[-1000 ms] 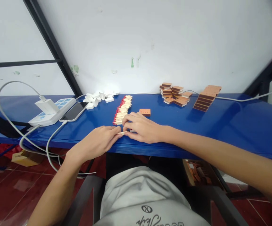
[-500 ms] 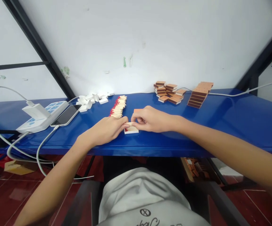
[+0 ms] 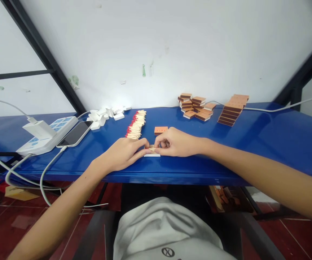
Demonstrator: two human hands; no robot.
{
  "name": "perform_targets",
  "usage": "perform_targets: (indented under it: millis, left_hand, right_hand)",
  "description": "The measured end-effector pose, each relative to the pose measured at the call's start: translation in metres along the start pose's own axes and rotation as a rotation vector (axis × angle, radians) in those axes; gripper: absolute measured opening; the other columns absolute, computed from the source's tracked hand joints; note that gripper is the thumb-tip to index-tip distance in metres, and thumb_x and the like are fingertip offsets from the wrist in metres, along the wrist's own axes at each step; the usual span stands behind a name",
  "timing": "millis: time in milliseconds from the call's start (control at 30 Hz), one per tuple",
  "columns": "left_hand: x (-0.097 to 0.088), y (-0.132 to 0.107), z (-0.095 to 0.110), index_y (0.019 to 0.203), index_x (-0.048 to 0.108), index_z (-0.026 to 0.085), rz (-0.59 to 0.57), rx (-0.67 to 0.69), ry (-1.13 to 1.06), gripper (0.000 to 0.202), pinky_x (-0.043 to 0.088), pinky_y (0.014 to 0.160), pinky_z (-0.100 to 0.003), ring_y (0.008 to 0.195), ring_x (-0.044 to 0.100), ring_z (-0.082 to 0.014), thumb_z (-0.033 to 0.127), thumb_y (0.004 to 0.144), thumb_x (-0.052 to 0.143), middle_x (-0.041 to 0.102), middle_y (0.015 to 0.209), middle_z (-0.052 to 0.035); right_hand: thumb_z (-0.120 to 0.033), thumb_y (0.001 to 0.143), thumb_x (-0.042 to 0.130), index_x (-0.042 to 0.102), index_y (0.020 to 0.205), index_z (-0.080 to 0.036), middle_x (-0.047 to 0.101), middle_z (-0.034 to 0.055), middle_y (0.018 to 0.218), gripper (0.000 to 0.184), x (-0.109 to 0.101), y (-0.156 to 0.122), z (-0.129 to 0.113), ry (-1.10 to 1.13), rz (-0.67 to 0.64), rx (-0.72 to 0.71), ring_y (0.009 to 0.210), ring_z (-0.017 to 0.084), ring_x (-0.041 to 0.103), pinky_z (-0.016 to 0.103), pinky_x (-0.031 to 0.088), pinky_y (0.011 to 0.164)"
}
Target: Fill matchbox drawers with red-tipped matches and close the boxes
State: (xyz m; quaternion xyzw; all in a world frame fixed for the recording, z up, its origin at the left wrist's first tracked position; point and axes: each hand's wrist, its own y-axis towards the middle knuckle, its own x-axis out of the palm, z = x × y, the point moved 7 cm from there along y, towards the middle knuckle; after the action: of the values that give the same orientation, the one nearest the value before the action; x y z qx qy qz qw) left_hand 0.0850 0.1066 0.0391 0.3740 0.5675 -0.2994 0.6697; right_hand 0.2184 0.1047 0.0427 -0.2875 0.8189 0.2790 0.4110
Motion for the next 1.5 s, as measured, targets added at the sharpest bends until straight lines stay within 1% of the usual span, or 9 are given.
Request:
perform_targets:
  millis: [100, 300, 467, 633, 767, 900, 1100, 1333, 1500]
  left_hand:
    - [-0.004, -0.005, -0.005, 0.112, 0.058, 0.020, 0.073, -0.025, -0.017, 0.031, 0.040, 0.065, -0.026, 0.071, 0.064, -0.0172, 0.043, 0.105, 0.038, 0.069, 0.085, -0.0018]
    - [-0.006, -0.012, -0.003, 0.114, 0.058, 0.020, 0.142, -0.019, -0.037, 0.026, 0.043, 0.066, -0.026, 0.073, 0.063, -0.0160, 0.038, 0.104, 0.041, 0.068, 0.088, -0.0023]
    - [-0.005, -0.016, 0.006, 0.101, 0.063, 0.019, 0.236, 0.081, -0.043, 0.017, 0.050, 0.074, -0.030, 0.084, 0.063, -0.0185, 0.027, 0.101, 0.048, 0.066, 0.094, -0.0062]
    - [-0.005, -0.019, 0.007, 0.096, 0.067, 0.018, 0.318, 0.113, -0.109, 0.015, 0.055, 0.081, -0.035, 0.089, 0.065, -0.0193, 0.019, 0.099, 0.051, 0.068, 0.097, -0.0070]
    - [-0.008, -0.021, 0.005, 0.099, 0.070, 0.020, 0.375, 0.090, -0.194, 0.017, 0.058, 0.074, -0.034, 0.082, 0.065, -0.0187, 0.018, 0.098, 0.053, 0.068, 0.094, -0.0079]
    - [-0.007, -0.019, 0.002, 0.101, 0.072, 0.020, 0.340, 0.084, -0.313, 0.020, 0.057, 0.069, -0.031, 0.080, 0.064, -0.0173, 0.017, 0.098, 0.052, 0.067, 0.091, -0.0079]
    - [-0.002, -0.015, 0.002, 0.105, 0.071, 0.020, 0.258, 0.093, -0.337, 0.019, 0.053, 0.068, -0.029, 0.077, 0.062, -0.0167, 0.017, 0.099, 0.053, 0.065, 0.087, -0.0065]
    - [-0.009, -0.024, 0.001, 0.108, 0.068, 0.020, 0.400, 0.020, -0.149, 0.015, 0.052, 0.072, -0.031, 0.077, 0.063, -0.0173, 0.025, 0.094, 0.064, 0.068, 0.087, -0.0057]
    - [-0.007, -0.019, -0.001, 0.096, 0.067, 0.019, 0.326, -0.049, -0.166, 0.011, 0.048, 0.068, -0.029, 0.072, 0.061, -0.0164, 0.029, 0.094, 0.062, 0.066, 0.079, -0.0044]
  right_hand:
    - [-0.032, 0.090, 0.062, 0.072, 0.087, -0.016, 0.055, -0.0045, 0.059, 0.019, -0.001, 0.000, 0.001, 0.036, -0.002, 0.008, 0.054, 0.009, 0.050, 0.023, 0.038, 0.057]
    - [-0.025, 0.089, 0.060, 0.067, 0.082, -0.017, 0.053, -0.0056, 0.057, 0.014, -0.003, 0.000, 0.002, 0.112, 0.003, 0.032, 0.051, 0.009, 0.048, 0.023, 0.038, 0.054]
    - [-0.013, 0.082, 0.060, 0.062, 0.076, -0.017, 0.051, -0.0071, 0.058, 0.007, 0.001, 0.000, 0.003, 0.144, -0.014, 0.013, 0.051, 0.007, 0.045, 0.021, 0.037, 0.055]
    - [-0.020, 0.087, 0.062, 0.063, 0.079, -0.018, 0.050, -0.0066, 0.059, 0.009, 0.003, 0.002, 0.008, 0.203, -0.029, 0.047, 0.051, 0.008, 0.044, 0.021, 0.036, 0.055]
    - [-0.026, 0.091, 0.062, 0.063, 0.076, -0.017, 0.056, -0.0047, 0.061, 0.017, 0.003, 0.004, 0.010, 0.284, -0.082, 0.091, 0.054, 0.008, 0.049, 0.022, 0.037, 0.055]
    - [-0.025, 0.093, 0.059, 0.062, 0.076, -0.017, 0.057, -0.0045, 0.062, 0.020, 0.002, 0.006, 0.011, 0.332, -0.114, 0.096, 0.056, 0.008, 0.051, 0.021, 0.038, 0.056]
    - [-0.025, 0.086, 0.068, 0.061, 0.074, -0.016, 0.051, -0.0073, 0.060, 0.017, 0.003, 0.004, 0.017, 0.363, -0.048, 0.112, 0.054, 0.007, 0.047, 0.020, 0.037, 0.055]
    - [-0.024, 0.088, 0.063, 0.065, 0.087, -0.017, 0.050, -0.0074, 0.060, 0.007, 0.005, 0.000, 0.017, 0.387, -0.032, 0.078, 0.053, 0.008, 0.045, 0.022, 0.037, 0.056]
    - [-0.026, 0.091, 0.060, 0.065, 0.088, -0.018, 0.050, -0.0071, 0.059, 0.010, 0.004, -0.001, 0.018, 0.356, 0.029, 0.139, 0.053, 0.009, 0.046, 0.022, 0.035, 0.055]
